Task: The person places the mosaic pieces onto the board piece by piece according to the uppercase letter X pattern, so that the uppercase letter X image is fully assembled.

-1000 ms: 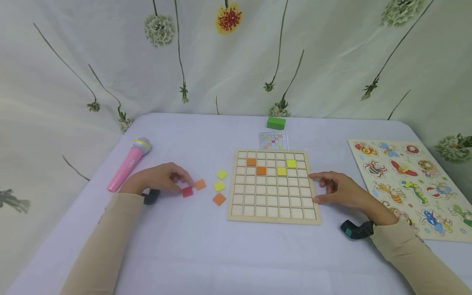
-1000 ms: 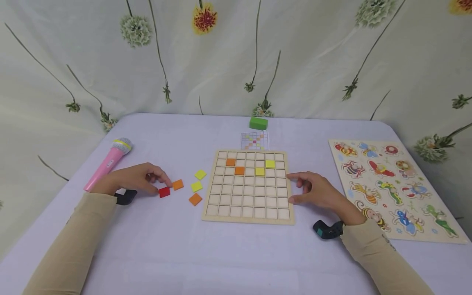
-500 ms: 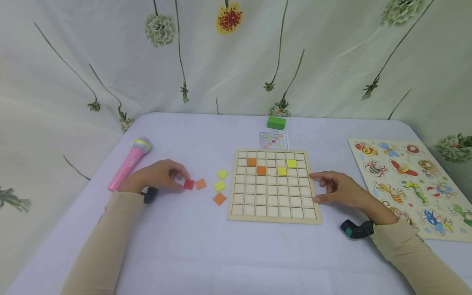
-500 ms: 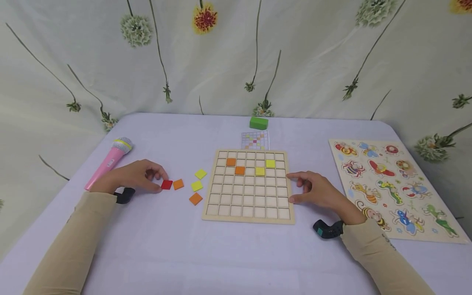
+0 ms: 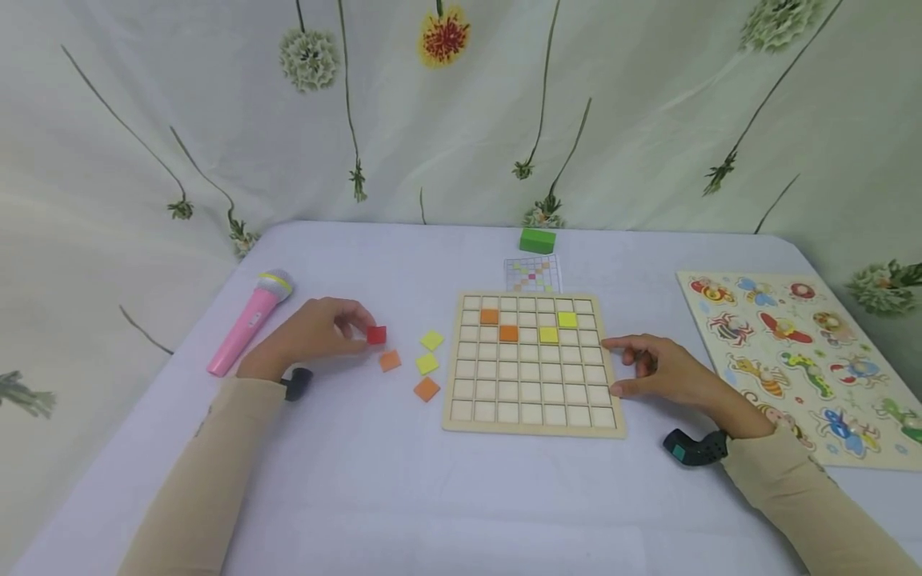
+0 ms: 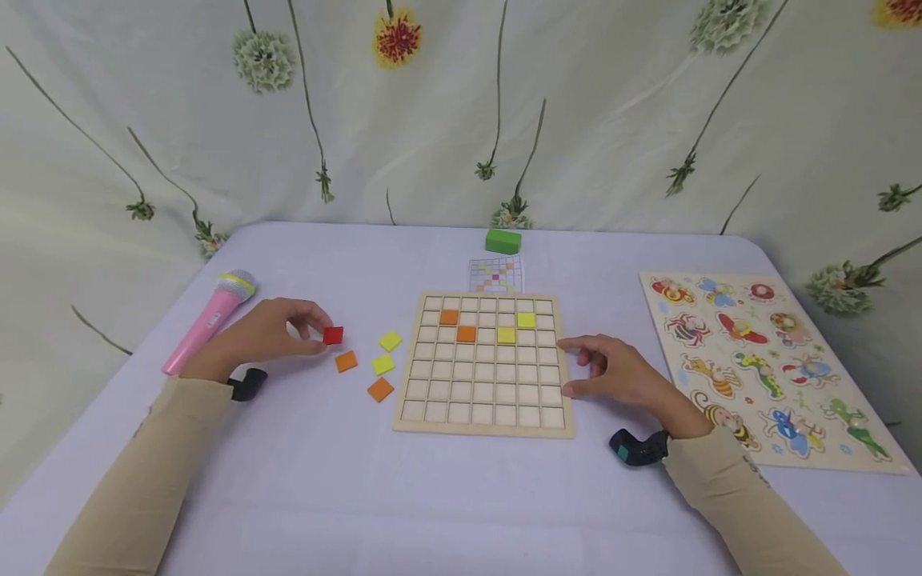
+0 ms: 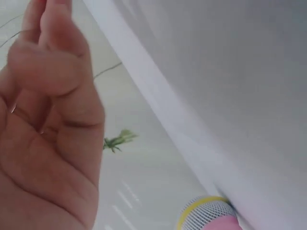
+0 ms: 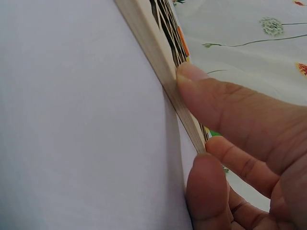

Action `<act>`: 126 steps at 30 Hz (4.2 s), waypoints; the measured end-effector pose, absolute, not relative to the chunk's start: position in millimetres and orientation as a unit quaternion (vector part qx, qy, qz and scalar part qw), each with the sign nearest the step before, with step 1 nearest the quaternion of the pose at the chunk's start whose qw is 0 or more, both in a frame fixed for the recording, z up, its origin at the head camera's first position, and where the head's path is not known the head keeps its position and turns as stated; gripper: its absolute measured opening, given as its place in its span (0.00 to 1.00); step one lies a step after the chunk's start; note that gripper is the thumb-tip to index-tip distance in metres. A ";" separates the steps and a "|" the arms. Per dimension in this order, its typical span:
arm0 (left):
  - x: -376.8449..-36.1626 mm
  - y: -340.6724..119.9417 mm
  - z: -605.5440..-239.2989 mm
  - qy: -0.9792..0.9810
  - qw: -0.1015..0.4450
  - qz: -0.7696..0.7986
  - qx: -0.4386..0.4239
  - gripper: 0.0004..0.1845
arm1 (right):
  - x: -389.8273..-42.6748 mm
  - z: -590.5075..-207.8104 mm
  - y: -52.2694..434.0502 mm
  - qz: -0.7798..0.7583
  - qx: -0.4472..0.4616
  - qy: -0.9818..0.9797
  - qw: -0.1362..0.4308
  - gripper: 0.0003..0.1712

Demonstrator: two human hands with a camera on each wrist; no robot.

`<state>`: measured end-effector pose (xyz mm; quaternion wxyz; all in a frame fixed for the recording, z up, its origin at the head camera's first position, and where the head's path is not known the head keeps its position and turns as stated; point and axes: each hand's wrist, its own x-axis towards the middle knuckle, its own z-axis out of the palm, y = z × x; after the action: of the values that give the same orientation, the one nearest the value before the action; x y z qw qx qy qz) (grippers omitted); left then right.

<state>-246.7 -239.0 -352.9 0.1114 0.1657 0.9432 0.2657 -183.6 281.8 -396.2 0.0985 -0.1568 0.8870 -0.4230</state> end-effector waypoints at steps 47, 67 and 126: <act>-259.8 -57.2 -347.6 0.913 0.085 0.131 0.378 0.11 | -182.9 -396.3 283.2 -0.425 -0.162 0.885 0.094 0.40; -263.3 -25.8 -352.1 0.913 0.132 0.114 0.369 0.08 | -184.6 -394.4 281.7 -0.438 -0.168 0.878 0.093 0.38; -285.8 -171.3 -346.8 0.892 0.200 0.302 0.271 0.22 | -182.4 -394.0 282.2 -0.429 -0.161 0.883 0.098 0.39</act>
<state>-285.8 -171.3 -346.8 0.2004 0.2713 0.8918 0.3017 -182.4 282.2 -394.0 0.0976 -0.1609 0.8835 -0.4290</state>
